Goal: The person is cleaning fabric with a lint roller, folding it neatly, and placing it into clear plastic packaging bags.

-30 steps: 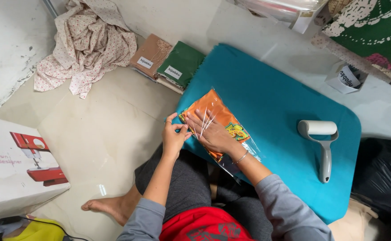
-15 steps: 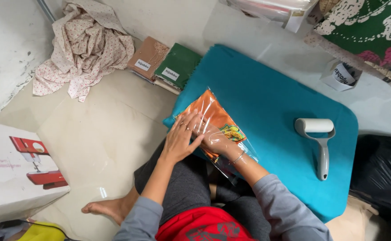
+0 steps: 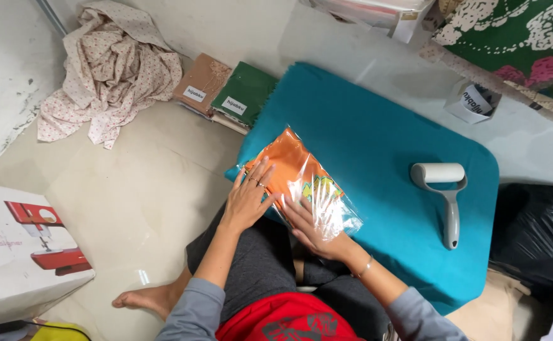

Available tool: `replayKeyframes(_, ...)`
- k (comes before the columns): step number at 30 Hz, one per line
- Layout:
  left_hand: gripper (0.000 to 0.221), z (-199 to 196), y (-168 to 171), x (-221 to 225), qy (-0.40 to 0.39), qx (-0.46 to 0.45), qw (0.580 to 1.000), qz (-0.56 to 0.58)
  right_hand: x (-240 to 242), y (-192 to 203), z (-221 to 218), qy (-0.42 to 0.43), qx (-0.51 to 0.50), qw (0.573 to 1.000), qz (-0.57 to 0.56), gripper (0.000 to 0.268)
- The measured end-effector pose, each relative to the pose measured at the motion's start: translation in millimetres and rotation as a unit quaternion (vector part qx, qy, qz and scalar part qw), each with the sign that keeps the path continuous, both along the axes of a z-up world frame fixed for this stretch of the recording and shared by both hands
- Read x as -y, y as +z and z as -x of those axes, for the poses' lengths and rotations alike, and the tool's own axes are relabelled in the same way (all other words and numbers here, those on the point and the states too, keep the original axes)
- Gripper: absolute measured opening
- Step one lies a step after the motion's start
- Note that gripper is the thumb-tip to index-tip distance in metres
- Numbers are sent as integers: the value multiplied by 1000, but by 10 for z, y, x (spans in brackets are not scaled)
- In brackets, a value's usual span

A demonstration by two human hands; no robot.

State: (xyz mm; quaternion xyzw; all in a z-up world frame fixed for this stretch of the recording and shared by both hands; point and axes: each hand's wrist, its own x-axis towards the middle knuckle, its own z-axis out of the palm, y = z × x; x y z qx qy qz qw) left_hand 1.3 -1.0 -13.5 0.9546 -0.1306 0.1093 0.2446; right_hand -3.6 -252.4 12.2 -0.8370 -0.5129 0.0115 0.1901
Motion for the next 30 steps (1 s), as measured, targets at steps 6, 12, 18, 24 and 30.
replayKeyframes(6,85,58,51,-30,-123,116,981,-98,250,108,24,26,14,998,-60,54)
replayKeyframes(12,33,-40,-349,70,-106,264,955,-85,221,687,10,-3,-176,978,-110,48)
replayKeyframes(18,24,-142,-130,92,-60,274,959,-36,847,483,-167,-24,-390,880,-270,67)
replayKeyframes(24,18,-293,1249,207,-78,265,955,-108,1096,744,-37,-66,-378,874,-297,131)
replayKeyframes(30,49,-985,1755,434,-167,-241,952,-93,792,1084,-68,-387,-524,645,-400,50)
